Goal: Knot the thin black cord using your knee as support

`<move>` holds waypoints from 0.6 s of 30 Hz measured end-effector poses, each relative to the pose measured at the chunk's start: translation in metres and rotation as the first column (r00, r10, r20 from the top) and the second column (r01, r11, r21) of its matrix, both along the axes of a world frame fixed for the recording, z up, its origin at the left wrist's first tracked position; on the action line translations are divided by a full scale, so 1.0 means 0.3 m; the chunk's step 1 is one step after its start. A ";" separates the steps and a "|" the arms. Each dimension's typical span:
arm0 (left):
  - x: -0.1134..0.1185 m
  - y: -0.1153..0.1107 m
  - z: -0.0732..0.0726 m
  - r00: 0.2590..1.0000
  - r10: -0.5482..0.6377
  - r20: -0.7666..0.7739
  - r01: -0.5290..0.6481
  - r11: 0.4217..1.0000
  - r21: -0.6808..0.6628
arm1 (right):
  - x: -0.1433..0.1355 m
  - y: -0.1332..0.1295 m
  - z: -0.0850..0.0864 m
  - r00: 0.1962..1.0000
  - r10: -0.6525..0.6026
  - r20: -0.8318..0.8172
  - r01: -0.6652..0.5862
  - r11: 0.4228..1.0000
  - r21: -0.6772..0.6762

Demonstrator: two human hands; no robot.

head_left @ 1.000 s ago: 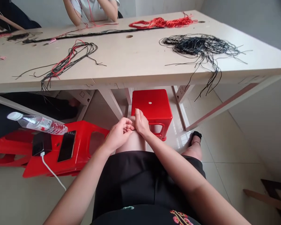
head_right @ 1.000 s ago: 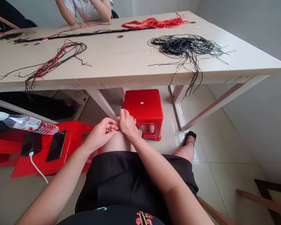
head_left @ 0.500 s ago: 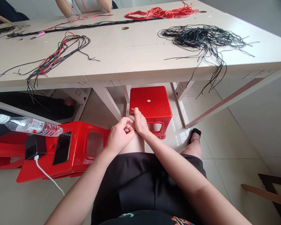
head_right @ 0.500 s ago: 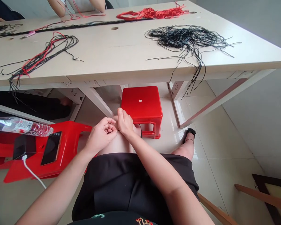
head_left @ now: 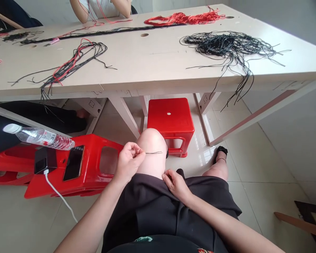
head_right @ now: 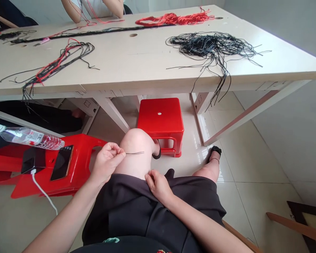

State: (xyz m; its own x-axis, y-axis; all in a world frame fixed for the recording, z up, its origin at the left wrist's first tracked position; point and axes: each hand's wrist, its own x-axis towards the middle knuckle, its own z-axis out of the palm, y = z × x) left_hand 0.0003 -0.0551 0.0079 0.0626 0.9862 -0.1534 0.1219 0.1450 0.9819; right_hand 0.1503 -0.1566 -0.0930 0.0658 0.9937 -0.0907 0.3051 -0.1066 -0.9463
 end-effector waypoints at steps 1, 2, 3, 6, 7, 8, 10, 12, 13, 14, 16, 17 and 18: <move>-0.004 -0.016 0.001 1.000 -0.018 -0.018 0.018 1.000 -0.003 | 0.000 -0.003 0.017 0.998 0.025 0.051 -0.030 0.995 0.099; -0.008 -0.031 0.002 0.998 -0.035 -0.046 0.035 0.999 -0.003 | -0.005 0.004 0.036 0.995 0.030 0.098 -0.050 0.976 0.212; -0.012 -0.046 0.004 0.995 -0.053 -0.081 0.053 0.999 0.000 | -0.014 0.016 0.057 0.992 0.020 0.128 -0.061 0.945 0.321; -0.018 -0.079 0.009 0.979 -0.109 -0.170 0.111 0.994 0.004 | -0.060 0.069 0.115 0.993 0.012 0.117 -0.072 0.852 0.518; -0.019 -0.085 0.010 0.972 -0.132 -0.192 0.135 0.991 0.000 | -0.076 0.086 0.131 0.994 0.033 0.101 -0.082 0.838 0.540; -0.020 -0.090 0.012 0.967 -0.145 -0.211 0.149 0.989 0.005 | -0.089 0.100 0.145 0.995 0.060 0.083 -0.096 0.834 0.543; -0.023 -0.096 0.015 0.957 -0.150 -0.246 0.160 0.987 0.021 | -0.106 0.118 0.166 0.992 0.116 0.038 -0.120 0.855 0.504; -0.025 -0.099 0.018 0.953 -0.151 -0.264 0.165 0.986 0.029 | -0.112 0.125 0.180 0.990 0.135 -0.027 -0.111 0.898 0.425; -0.027 -0.100 0.020 0.951 -0.156 -0.267 0.170 0.985 0.028 | -0.112 0.126 0.185 0.990 0.127 -0.068 -0.092 0.921 0.379; -0.028 -0.102 0.021 0.948 -0.164 -0.271 0.177 0.984 0.024 | -0.111 0.126 0.189 0.987 0.115 -0.110 -0.072 0.939 0.338; -0.032 -0.105 0.021 0.945 -0.171 -0.280 0.185 0.982 0.025 | -0.109 0.125 0.194 0.978 0.093 -0.185 -0.038 0.960 0.278; -0.033 -0.106 0.021 0.944 -0.169 -0.283 0.185 0.982 0.029 | -0.109 0.125 0.195 0.974 0.087 -0.210 -0.030 0.965 0.260; -0.035 -0.107 0.020 0.944 -0.166 -0.285 0.183 0.982 0.036 | -0.109 0.126 0.196 0.971 0.084 -0.224 -0.026 0.968 0.248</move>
